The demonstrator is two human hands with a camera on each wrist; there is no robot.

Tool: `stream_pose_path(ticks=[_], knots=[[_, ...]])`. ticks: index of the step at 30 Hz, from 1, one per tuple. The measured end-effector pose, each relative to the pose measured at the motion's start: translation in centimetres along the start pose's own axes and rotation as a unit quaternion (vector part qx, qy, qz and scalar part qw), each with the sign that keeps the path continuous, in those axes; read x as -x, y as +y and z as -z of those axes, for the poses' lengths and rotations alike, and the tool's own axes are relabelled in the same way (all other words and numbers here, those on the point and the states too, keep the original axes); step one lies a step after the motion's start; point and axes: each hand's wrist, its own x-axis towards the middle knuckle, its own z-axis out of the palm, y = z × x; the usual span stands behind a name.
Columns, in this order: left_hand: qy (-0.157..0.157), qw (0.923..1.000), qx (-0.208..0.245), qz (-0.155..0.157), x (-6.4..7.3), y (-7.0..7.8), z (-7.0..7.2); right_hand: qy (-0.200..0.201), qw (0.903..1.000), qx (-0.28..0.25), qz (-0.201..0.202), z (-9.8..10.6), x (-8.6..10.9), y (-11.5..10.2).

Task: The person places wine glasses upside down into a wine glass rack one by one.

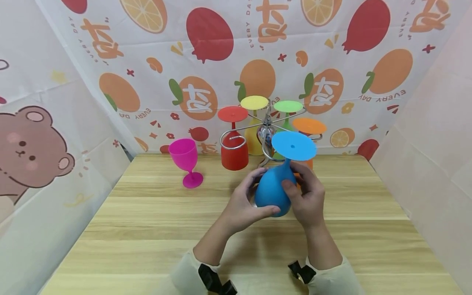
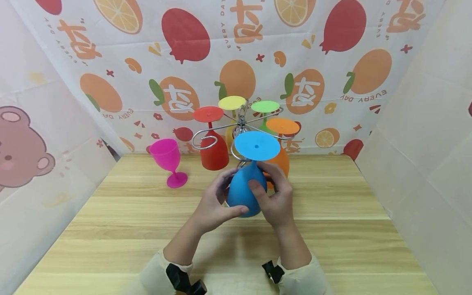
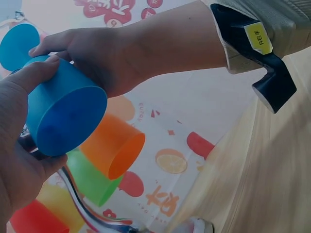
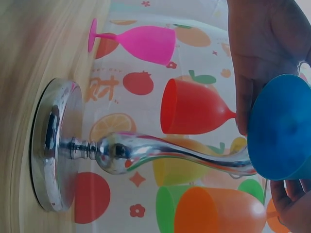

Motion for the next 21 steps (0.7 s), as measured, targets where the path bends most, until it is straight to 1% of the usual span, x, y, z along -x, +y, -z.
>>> stream_pose_path(ticks=[5, 8, 13, 16, 21], knots=[[-0.003, 1.0, 0.002, -0.001, -0.6, 0.0, -0.7, 0.018, 0.9995, 0.024, -0.009, 0.5, -0.2, 0.2], [-0.005, 0.9999, 0.011, -0.001, -1.0, 0.0, -1.1, 0.03, 0.9989, 0.032, -0.02, 0.7, -0.3, 0.3], [-0.008, 0.9997, 0.022, 0.011, -1.6, -0.3, -1.5, 0.043, 0.9978, 0.035, -0.036, 0.9, -0.6, 0.1], [-0.004, 0.9997, 0.019, 0.014, -1.8, -0.4, -1.5, 0.04, 0.9972, 0.047, -0.043, 1.0, -0.7, 0.1], [0.013, 0.9998, 0.005, 0.017, -2.0, -0.7, -1.2, 0.019, 0.9965, 0.068, -0.044, 1.1, -0.8, 0.5]])
